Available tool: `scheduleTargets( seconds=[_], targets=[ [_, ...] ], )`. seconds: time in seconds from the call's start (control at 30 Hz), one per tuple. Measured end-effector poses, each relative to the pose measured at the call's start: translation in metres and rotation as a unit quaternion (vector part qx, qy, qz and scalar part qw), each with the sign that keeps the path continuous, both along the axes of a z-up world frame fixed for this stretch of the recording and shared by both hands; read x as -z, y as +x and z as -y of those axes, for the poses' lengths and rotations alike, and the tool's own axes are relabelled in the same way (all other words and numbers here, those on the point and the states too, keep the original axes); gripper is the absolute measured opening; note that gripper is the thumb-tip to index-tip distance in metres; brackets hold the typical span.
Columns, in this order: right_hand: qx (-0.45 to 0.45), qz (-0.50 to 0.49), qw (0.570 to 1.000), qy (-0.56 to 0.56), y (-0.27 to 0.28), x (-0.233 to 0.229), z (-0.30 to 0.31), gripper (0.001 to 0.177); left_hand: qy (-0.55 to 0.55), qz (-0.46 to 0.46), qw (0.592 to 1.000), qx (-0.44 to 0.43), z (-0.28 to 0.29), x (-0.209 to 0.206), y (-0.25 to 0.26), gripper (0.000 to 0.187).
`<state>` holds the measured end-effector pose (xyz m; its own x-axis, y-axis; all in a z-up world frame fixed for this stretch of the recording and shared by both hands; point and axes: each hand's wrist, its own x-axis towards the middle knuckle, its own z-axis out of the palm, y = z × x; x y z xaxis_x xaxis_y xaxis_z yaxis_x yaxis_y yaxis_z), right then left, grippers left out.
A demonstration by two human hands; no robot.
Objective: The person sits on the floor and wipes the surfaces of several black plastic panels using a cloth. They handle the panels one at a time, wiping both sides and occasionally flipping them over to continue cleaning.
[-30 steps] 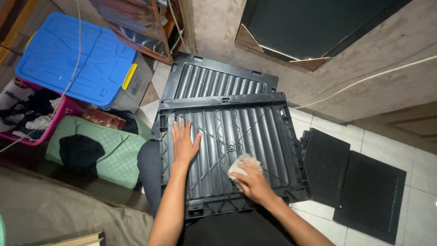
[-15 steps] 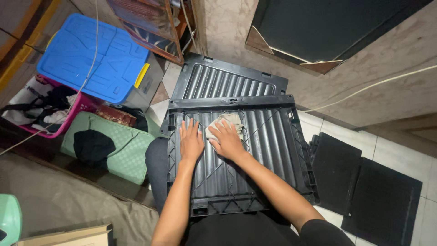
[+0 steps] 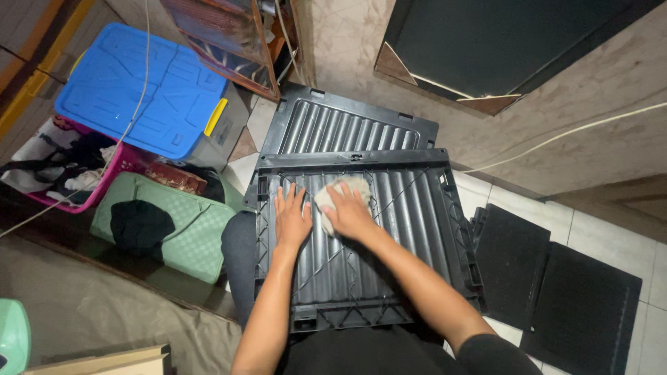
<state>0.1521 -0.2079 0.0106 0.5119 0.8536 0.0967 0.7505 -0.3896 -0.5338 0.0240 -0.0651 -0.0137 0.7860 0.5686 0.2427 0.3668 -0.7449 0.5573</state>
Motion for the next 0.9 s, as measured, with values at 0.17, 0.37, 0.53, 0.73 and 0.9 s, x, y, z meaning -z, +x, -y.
scheduleTargets(
  seconds=[0.17, 0.37, 0.53, 0.73, 0.9],
  targets=[
    [0.001, 0.045, 0.999, 0.004, 0.025, 0.015, -0.022, 0.060, -0.015, -0.012, 1.000, 0.004, -0.003, 0.004, 0.001, 0.044],
    [-0.028, 0.047, 0.998, -0.037, -0.023, -0.004, 0.016, 0.050, -0.008, -0.024, 1.000, 0.001, -0.004, 0.000, 0.000, 0.047],
    [-0.039, -0.139, 0.988, 0.060, -0.044, -0.039, 0.080, 0.036, 0.014, -0.031, 0.999, -0.006, 0.003, -0.012, 0.001, 0.050],
    [-0.126, -0.136, 0.982, 0.024, -0.099, -0.076, 0.164, 0.042, 0.037, -0.004, 0.999, 0.016, 0.012, -0.027, 0.005, 0.050],
    [-0.065, -0.102, 0.993, -0.002, -0.108, -0.083, 0.194, 0.058, -0.001, -0.023, 0.997, 0.079, 0.021, -0.037, 0.007, 0.052]
  ],
)
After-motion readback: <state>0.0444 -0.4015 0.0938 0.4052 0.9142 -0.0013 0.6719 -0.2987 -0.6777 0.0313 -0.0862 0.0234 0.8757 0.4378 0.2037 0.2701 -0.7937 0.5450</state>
